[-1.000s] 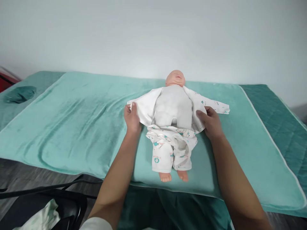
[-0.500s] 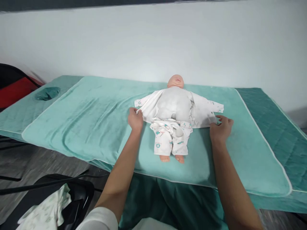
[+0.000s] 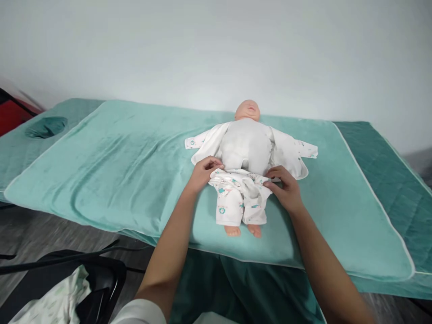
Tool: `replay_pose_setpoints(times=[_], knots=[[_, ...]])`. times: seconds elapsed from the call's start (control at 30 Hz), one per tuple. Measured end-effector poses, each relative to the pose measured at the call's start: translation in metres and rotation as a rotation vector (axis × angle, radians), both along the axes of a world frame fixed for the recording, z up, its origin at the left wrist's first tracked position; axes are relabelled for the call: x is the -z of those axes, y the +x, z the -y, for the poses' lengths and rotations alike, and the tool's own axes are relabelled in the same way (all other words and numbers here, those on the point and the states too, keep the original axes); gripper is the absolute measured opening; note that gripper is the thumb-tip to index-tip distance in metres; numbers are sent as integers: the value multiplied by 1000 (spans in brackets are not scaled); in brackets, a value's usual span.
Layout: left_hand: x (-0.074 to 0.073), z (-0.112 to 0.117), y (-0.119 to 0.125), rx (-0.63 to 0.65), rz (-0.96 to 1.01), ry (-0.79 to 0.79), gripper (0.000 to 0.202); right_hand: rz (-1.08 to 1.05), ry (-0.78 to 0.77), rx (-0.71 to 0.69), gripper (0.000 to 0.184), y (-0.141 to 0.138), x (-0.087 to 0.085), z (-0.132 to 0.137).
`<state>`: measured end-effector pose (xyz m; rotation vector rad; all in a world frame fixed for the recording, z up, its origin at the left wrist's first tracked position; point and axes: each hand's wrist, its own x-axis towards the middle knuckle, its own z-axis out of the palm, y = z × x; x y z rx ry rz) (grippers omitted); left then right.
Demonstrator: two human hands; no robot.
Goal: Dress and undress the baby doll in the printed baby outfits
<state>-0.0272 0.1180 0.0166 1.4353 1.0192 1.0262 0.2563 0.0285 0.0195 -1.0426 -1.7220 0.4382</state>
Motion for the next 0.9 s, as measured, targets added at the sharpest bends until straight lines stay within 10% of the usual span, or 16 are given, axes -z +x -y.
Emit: replay_pose_setpoints(times=[0.3,0.5,0.7,0.9], knots=[[-12,4,-17,404,-94,108,27,177,89,120,9,-3,0,-4],[-11,-11,4,-62,-26,427,22,168,97,184,11,2,-21,-36],[-21,-53,31,-136,-35,415,17,-191,-207,262,30,10,-28,-80],[-6,-86,44,-318,-95,299,19,-116,-350,403,27,12,-33,-117]])
